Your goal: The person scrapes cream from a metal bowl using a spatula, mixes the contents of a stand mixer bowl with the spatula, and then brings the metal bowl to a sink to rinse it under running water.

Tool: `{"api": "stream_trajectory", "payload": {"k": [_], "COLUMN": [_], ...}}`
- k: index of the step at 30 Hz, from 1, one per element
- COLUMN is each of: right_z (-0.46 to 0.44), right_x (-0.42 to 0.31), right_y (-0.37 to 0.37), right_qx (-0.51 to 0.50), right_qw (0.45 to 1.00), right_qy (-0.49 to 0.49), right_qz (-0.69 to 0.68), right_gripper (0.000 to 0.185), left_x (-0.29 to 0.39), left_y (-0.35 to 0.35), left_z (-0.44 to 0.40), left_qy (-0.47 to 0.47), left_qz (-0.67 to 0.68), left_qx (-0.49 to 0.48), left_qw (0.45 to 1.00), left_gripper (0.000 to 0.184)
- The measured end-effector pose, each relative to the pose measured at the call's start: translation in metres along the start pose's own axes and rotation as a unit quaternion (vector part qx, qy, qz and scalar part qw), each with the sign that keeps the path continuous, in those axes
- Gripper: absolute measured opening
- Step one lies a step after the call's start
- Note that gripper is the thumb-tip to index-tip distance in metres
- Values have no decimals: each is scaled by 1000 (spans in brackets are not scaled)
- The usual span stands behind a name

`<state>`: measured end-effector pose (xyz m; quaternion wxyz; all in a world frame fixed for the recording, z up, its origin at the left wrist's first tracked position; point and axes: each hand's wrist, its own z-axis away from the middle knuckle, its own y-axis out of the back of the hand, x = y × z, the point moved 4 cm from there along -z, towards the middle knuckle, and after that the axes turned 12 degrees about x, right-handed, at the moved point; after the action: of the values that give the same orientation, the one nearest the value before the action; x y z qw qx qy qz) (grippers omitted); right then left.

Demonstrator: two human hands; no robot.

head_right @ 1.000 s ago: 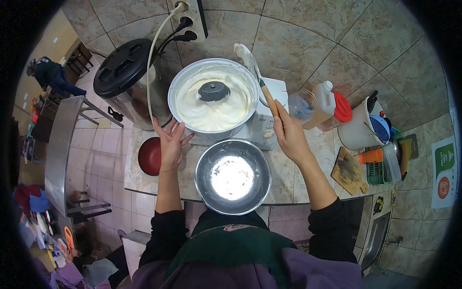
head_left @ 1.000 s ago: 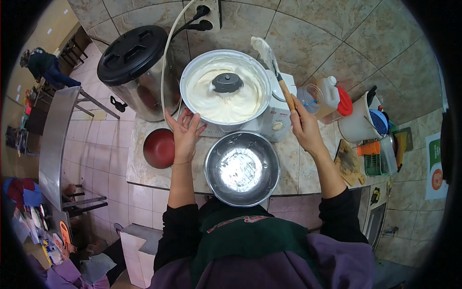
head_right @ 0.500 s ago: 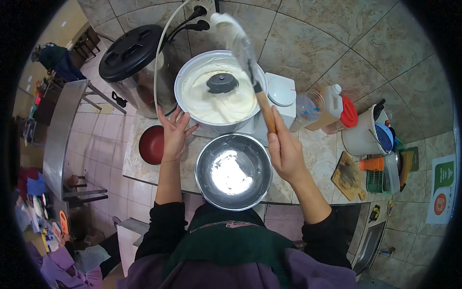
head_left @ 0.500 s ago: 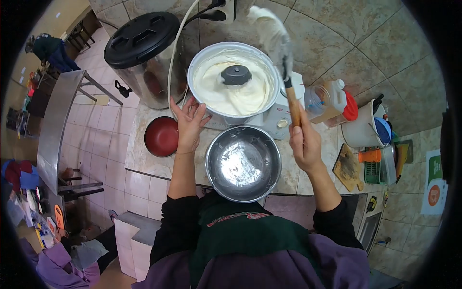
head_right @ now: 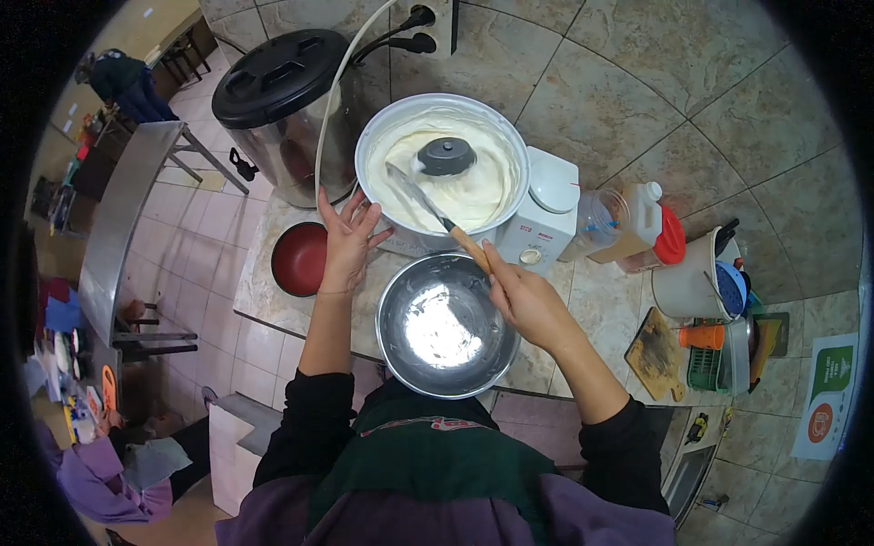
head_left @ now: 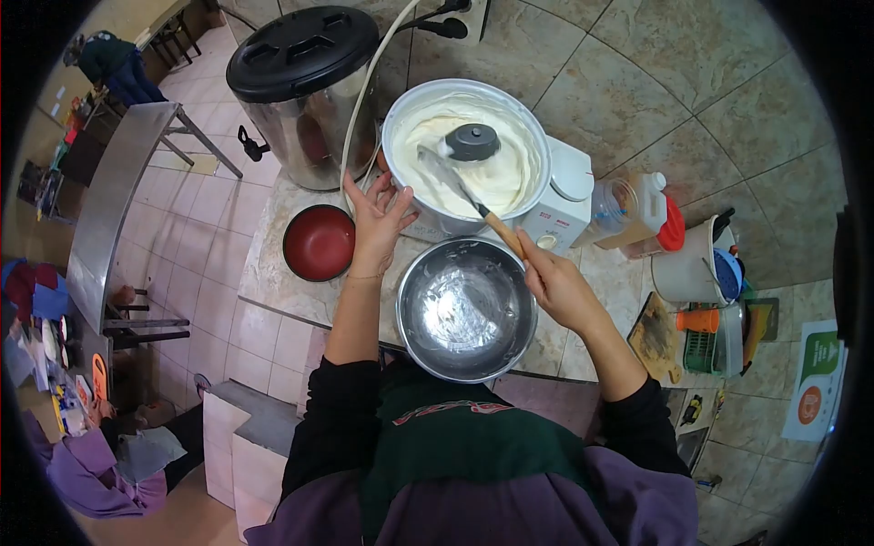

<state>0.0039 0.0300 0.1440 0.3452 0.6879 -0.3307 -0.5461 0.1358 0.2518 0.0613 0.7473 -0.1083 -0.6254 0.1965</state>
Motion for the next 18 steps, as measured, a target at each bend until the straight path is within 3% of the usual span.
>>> {"api": "stream_trajectory", "payload": {"k": [8, 9, 11, 18], "right_z": [-2, -1, 3, 0], "right_x": [-18, -12, 5, -1], "right_y": [15, 9, -11, -1], "right_qx": [182, 181, 31, 28], "right_qw": [982, 982, 999, 997], "right_qy": [51, 52, -2, 26], "right_qz": [-5, -5, 10, 61], "right_gripper": [54, 54, 54, 54], "left_x": [1, 0, -1, -1], "left_y": [1, 1, 1, 1], "left_z": [1, 0, 0, -2], "left_qy": [3, 1, 0, 0], "left_qz": [-4, -4, -5, 8], "left_qx": [3, 1, -3, 0], "left_qw": [1000, 1000, 1000, 1000], "left_gripper": [102, 102, 102, 102]}}
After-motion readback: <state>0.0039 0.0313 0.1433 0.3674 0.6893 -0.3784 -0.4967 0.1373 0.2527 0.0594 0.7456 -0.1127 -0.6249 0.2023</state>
